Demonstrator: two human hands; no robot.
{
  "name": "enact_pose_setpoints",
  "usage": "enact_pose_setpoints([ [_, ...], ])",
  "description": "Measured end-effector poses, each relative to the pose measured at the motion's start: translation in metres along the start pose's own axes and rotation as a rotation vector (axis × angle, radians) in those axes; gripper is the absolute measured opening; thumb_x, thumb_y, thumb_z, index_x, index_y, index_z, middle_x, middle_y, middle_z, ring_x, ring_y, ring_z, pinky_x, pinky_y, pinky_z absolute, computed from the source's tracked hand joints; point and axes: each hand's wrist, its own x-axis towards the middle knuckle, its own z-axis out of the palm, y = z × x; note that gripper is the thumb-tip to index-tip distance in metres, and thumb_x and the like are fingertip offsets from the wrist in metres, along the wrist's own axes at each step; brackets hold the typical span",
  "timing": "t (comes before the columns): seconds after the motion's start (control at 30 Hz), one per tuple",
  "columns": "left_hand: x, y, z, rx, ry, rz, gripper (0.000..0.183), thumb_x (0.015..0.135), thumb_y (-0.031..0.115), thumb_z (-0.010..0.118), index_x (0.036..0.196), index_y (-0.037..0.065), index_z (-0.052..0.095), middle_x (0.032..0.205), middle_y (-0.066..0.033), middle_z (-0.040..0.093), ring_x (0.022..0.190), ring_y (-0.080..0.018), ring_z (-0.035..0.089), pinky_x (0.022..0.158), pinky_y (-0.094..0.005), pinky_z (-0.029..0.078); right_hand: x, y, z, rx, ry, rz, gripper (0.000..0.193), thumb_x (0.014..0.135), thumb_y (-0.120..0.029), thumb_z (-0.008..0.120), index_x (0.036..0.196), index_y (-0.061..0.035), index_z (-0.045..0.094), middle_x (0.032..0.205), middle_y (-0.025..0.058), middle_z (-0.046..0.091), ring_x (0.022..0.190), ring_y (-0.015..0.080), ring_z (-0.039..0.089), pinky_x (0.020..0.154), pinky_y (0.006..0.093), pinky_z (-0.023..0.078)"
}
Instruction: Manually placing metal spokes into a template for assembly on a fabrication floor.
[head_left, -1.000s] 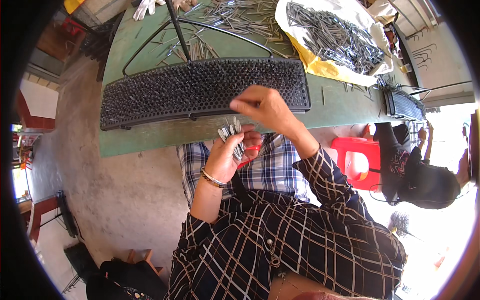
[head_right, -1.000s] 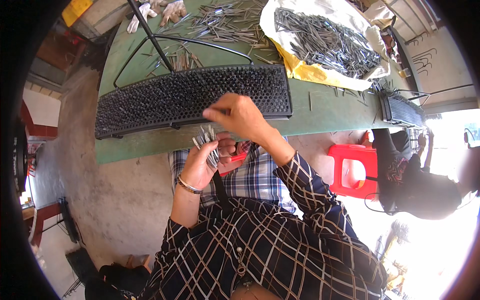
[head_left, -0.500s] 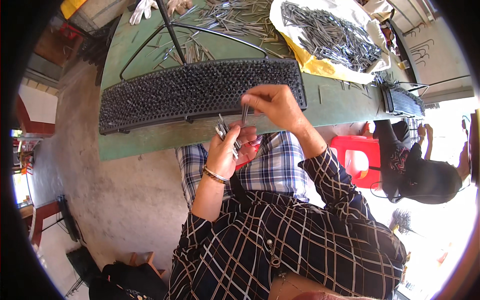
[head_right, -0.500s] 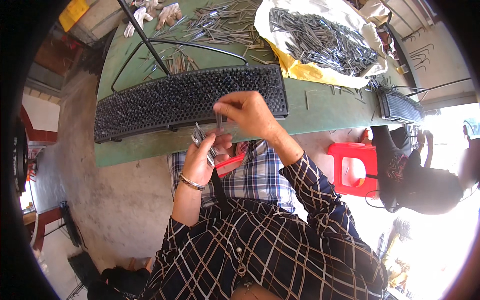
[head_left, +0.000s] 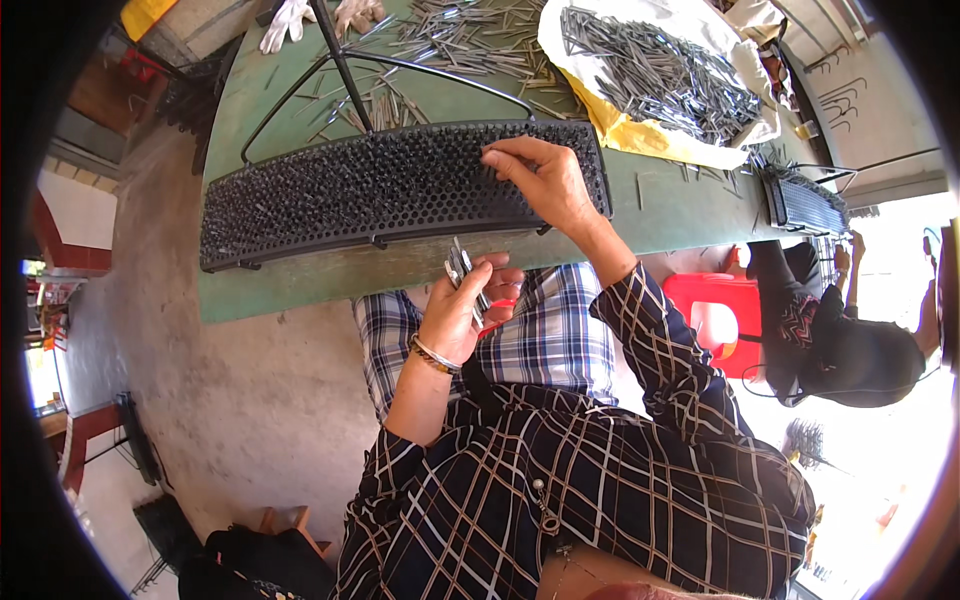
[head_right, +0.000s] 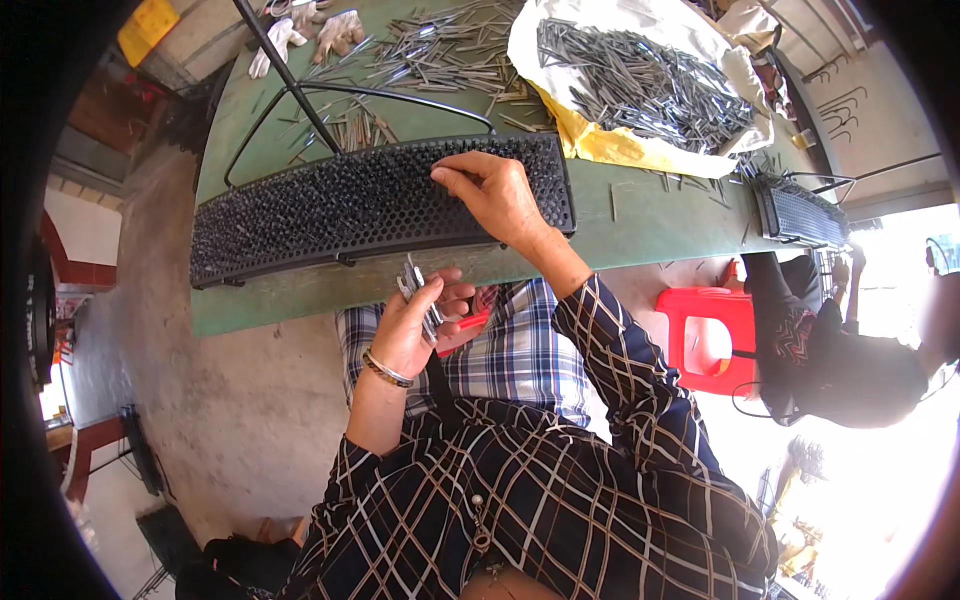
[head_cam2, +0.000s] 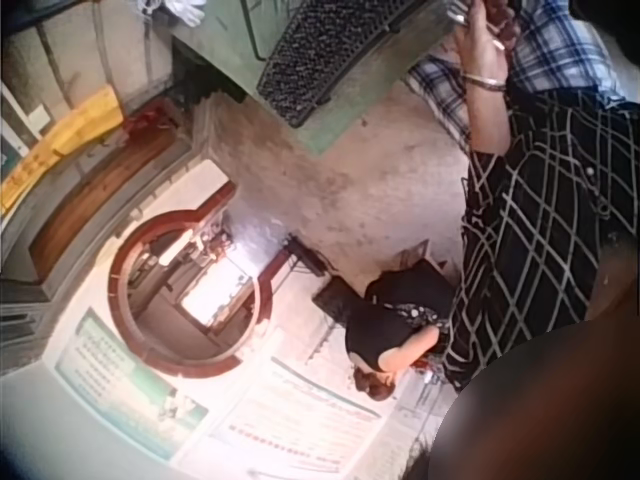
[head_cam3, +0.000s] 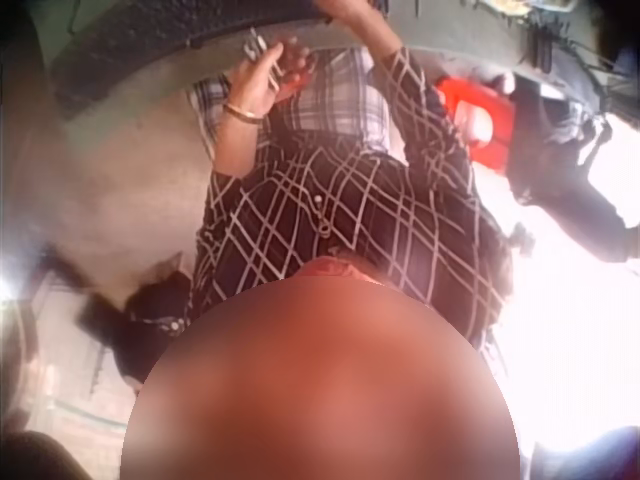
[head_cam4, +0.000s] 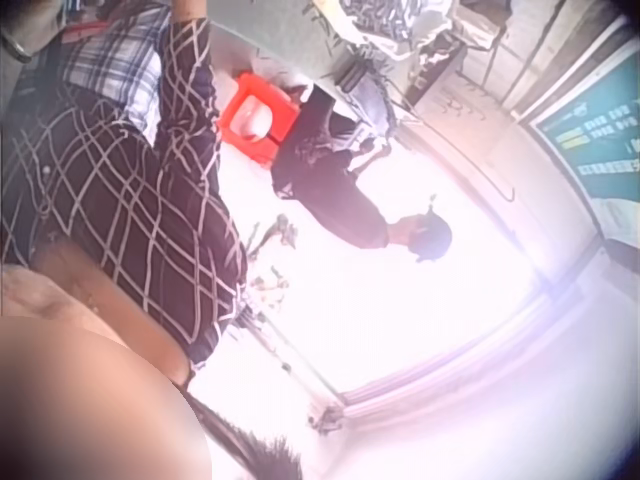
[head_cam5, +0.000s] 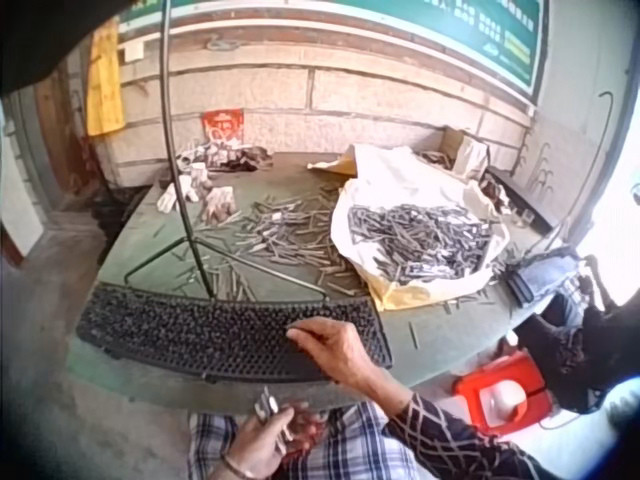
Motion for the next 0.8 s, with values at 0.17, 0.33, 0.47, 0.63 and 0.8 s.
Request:
enact_pose_setpoints([
  [0.17, 0.002, -0.001, -0.004, -0.028, 0.003, -0.003, 0.028, 0.096, 0.021, 0.048, 0.114, 0.001, 0.054, 0.099, -0.0145, 0.064, 0.081, -0.0141, 0.064, 0.060, -0.0251, 0.056, 0.002, 0.004, -0.003, -0.023, 0.005, 0.070, 0.021, 0.087, -0.016, 0.064, 0.098, 0.0018, 0.068, 0.081, 0.0076, 0.069, 0.071, 0.0102, 0.063, 0.066, 0.0241, 0.050],
  [0.33, 0.000, 0.002, -0.002, -0.037, 0.017, -0.006, 0.029, 0.096, 0.022, 0.049, 0.114, 0.001, 0.053, 0.099, -0.0137, 0.064, 0.080, -0.0138, 0.064, 0.060, -0.0256, 0.056, 0.001, -0.003, -0.007, 0.015, 0.002, 0.094, 0.022, 0.087, -0.016, 0.065, 0.099, 0.0026, 0.068, 0.085, 0.0055, 0.069, 0.072, 0.0086, 0.062, 0.067, 0.0218, 0.050],
  [0.47, 0.007, 0.005, -0.007, -0.051, 0.044, 0.126, 0.029, 0.094, 0.025, 0.054, 0.112, 0.002, 0.055, 0.098, -0.0126, 0.064, 0.076, -0.0125, 0.062, 0.056, -0.0241, 0.053, -0.009, -0.028, -0.008, 0.180, -0.082, 0.235, 0.024, 0.087, -0.020, 0.066, 0.096, 0.0025, 0.068, 0.082, 0.0054, 0.068, 0.070, 0.0084, 0.062, 0.063, 0.0212, 0.050],
  [0.63, 0.014, 0.007, 0.004, -0.021, 0.100, 0.211, 0.027, 0.091, 0.021, 0.060, 0.109, 0.002, 0.057, 0.092, -0.0105, 0.066, 0.069, -0.0107, 0.060, 0.051, -0.0224, 0.050, -0.023, -0.031, -0.001, 0.269, -0.142, 0.323, 0.023, 0.086, -0.018, 0.068, 0.094, 0.0030, 0.069, 0.074, 0.0040, 0.066, 0.063, 0.0061, 0.058, 0.057, 0.0203, 0.047],
  [0.8, 0.014, 0.004, 0.005, 0.068, 0.163, 0.256, 0.021, 0.089, 0.017, 0.062, 0.103, 0.001, 0.059, 0.086, -0.0092, 0.067, 0.065, -0.0090, 0.059, 0.047, -0.0206, 0.048, -0.026, -0.031, -0.002, 0.200, -0.126, 0.353, 0.023, 0.085, -0.018, 0.069, 0.093, 0.0033, 0.069, 0.071, 0.0029, 0.065, 0.062, 0.0051, 0.056, 0.055, 0.0203, 0.046],
])
